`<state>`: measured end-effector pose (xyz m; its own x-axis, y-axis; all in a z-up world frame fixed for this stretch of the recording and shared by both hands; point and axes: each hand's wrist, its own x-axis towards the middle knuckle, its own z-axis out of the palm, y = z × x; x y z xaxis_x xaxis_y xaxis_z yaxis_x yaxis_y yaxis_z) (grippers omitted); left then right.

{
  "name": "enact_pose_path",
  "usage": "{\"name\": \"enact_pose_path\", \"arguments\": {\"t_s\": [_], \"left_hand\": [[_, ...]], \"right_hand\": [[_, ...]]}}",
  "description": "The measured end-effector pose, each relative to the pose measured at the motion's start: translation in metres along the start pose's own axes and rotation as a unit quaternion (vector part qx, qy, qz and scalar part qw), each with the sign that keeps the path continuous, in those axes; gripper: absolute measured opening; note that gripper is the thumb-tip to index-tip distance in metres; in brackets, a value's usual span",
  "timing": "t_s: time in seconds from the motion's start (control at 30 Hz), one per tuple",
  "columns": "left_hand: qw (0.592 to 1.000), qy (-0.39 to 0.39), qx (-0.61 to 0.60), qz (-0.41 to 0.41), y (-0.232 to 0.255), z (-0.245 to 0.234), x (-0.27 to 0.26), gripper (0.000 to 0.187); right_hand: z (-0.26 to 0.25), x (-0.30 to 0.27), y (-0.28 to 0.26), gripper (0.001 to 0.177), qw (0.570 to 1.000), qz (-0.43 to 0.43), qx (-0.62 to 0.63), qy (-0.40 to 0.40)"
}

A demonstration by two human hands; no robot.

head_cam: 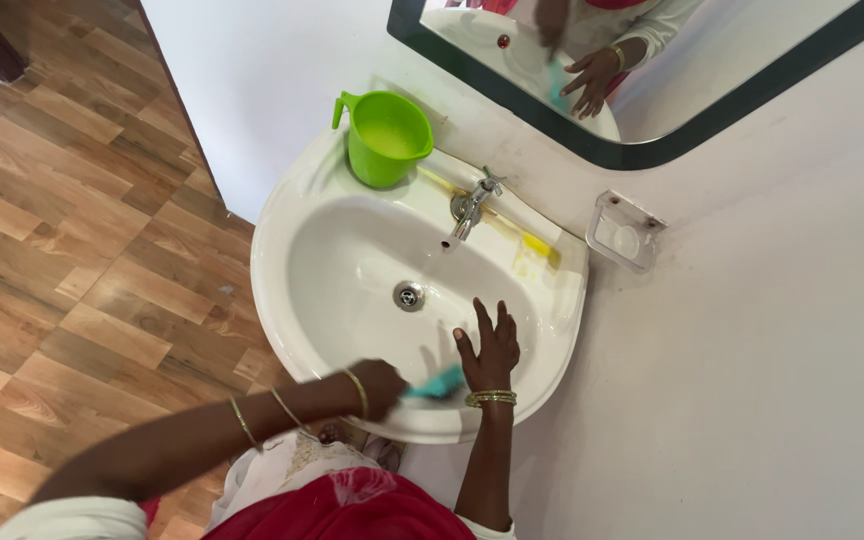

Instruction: The person scrubs a white bathroom sink with a blue brush, repeatedly rinsing the brush under running water and cleaning the basin and faucet area.

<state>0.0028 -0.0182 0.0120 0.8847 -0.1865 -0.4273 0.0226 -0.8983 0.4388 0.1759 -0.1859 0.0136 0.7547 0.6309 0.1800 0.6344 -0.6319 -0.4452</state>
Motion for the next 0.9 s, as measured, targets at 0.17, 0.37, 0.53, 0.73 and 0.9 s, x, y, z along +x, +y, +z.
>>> {"name": "enact_pose_path", "arguments": {"t_s": [0.17, 0.37, 0.53, 0.73, 0.9], "left_hand": [[0.994, 0.021, 0.066, -0.089, -0.014, -0.010, -0.008, 0.027], [0.960, 0.019, 0.168, -0.223, -0.090, -0.032, -0.013, 0.051], [0.994, -0.062, 0.026, 0.086, -0.021, -0.029, 0.023, 0.019], [0.924, 0.257, 0.254, 0.124, -0.008, -0.039, 0.074, 0.012], [0.789, 0.279, 0.547, 0.017, -0.059, -0.115, 0.144, 0.018]], "right_hand": [[-0.011, 0.012, -0.008, 0.064, 0.999, -0.011, 0.032, 0.019], [-0.008, 0.012, -0.019, 0.061, 0.999, -0.020, 0.030, 0.005], [-0.019, 0.012, -0.019, 0.058, 0.998, -0.039, 0.040, 0.015], [-0.037, 0.018, -0.026, 0.055, 0.997, -0.031, 0.058, 0.041], [-0.043, 0.015, -0.030, 0.055, 0.995, -0.035, 0.080, 0.051]]}}
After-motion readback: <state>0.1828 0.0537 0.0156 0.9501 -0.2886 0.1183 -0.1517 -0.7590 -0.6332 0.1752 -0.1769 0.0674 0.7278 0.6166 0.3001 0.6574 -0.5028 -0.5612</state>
